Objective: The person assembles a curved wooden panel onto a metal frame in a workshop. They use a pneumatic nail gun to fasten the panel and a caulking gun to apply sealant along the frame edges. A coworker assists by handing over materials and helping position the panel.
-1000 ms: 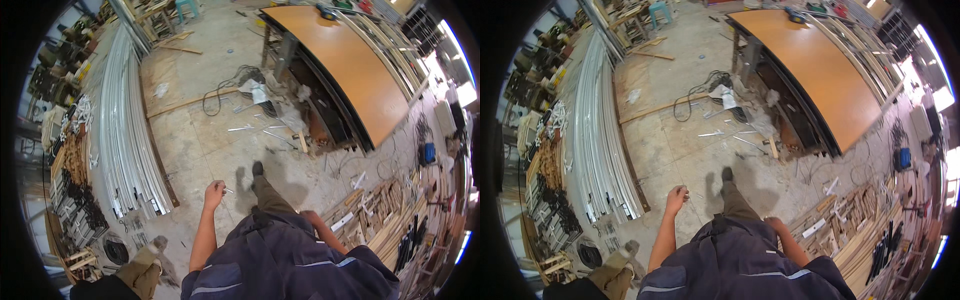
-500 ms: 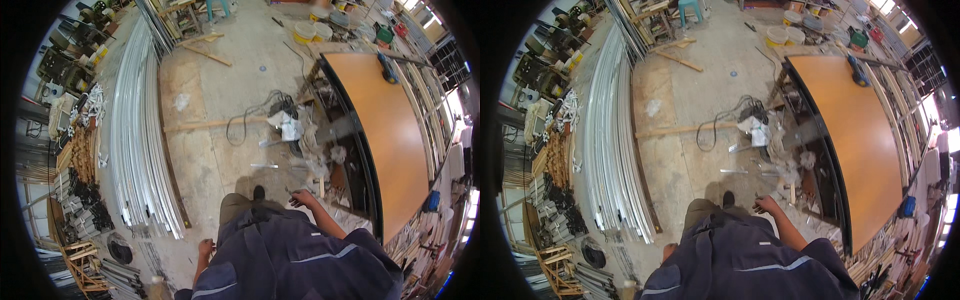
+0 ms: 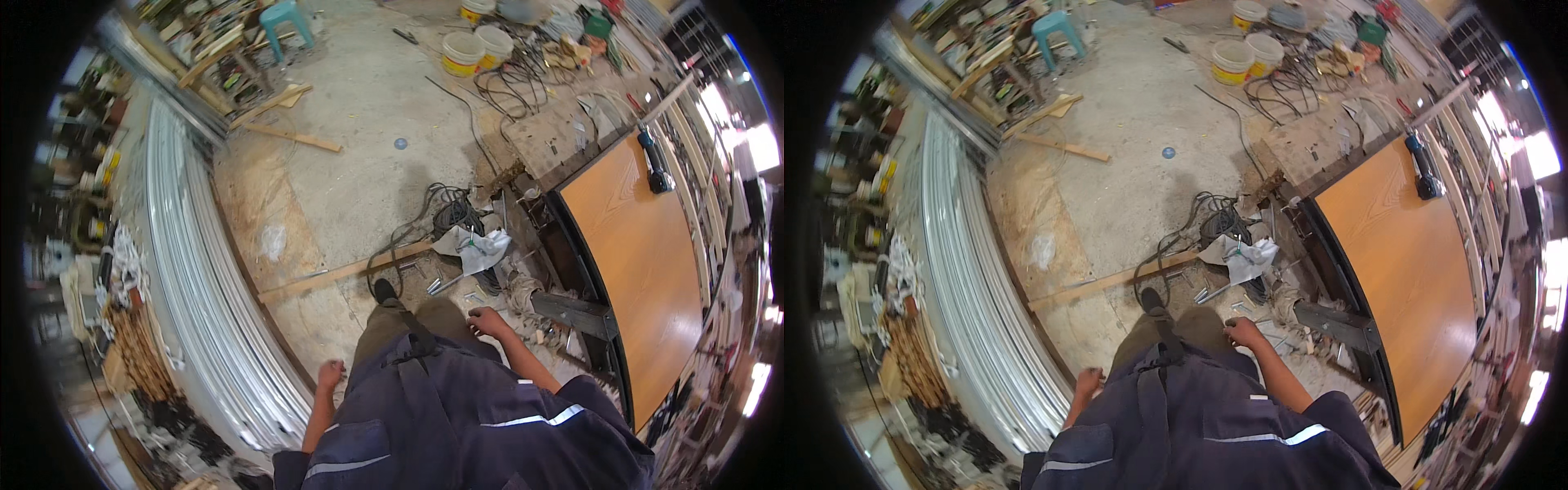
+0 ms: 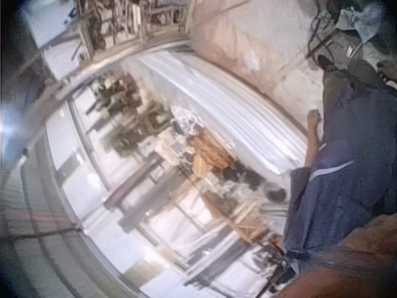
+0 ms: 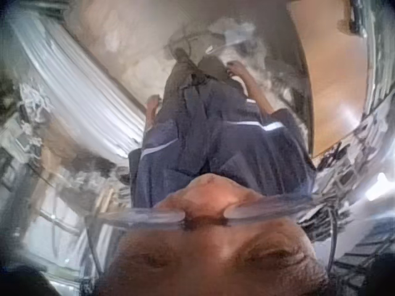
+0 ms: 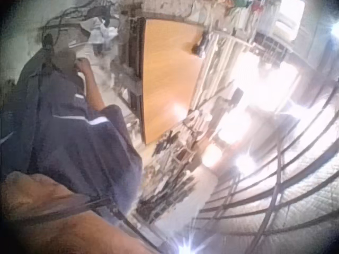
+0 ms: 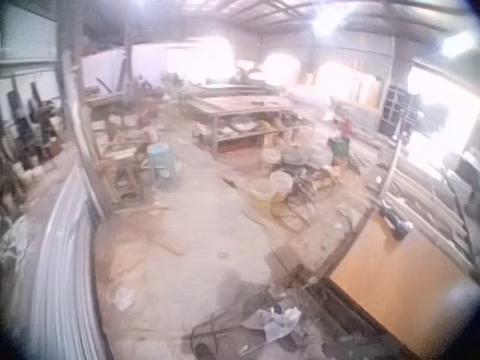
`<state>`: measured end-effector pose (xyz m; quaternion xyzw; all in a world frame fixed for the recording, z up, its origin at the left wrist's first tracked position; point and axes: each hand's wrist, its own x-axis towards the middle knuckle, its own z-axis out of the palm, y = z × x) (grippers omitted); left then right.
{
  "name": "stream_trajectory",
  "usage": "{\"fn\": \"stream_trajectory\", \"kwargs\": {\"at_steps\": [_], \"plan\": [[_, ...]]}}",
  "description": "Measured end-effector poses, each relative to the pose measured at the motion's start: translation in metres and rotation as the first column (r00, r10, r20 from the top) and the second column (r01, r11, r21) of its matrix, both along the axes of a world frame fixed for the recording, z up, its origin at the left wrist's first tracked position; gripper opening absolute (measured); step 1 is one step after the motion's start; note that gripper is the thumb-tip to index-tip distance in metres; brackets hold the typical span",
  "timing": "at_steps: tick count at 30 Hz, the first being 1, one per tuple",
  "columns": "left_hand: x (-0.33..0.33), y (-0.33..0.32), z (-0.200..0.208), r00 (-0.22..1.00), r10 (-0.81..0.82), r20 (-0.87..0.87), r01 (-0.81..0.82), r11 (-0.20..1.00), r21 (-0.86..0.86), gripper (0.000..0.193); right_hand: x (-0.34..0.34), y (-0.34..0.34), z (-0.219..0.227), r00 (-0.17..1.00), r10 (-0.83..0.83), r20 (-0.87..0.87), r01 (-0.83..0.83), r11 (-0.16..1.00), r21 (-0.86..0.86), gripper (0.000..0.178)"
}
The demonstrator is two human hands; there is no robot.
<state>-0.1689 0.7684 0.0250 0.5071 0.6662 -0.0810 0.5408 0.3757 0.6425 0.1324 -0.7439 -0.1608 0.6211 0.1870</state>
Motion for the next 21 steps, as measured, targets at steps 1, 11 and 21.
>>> {"fn": "stream_trajectory", "kwargs": {"at_steps": [1,11,21], "plan": [[0.037,0.063,0.029,0.996,0.080,0.026,-0.079,0.997,-0.018,0.035,0.002,0.007,0.003,0.988,0.079,0.134,-0.085,0.996,0.037,0.048],[0.333,0.477,0.153,0.949,-0.037,0.314,-0.061,0.953,0.298,0.039,0.093,0.257,0.056,0.964,0.086,0.253,-0.151,0.956,0.253,0.046],[0.374,0.580,0.021,0.660,-0.743,-0.108,0.743,0.626,0.237,0.038,0.300,0.463,0.127,0.955,-0.159,0.251,0.030,0.892,0.450,0.043]]}}
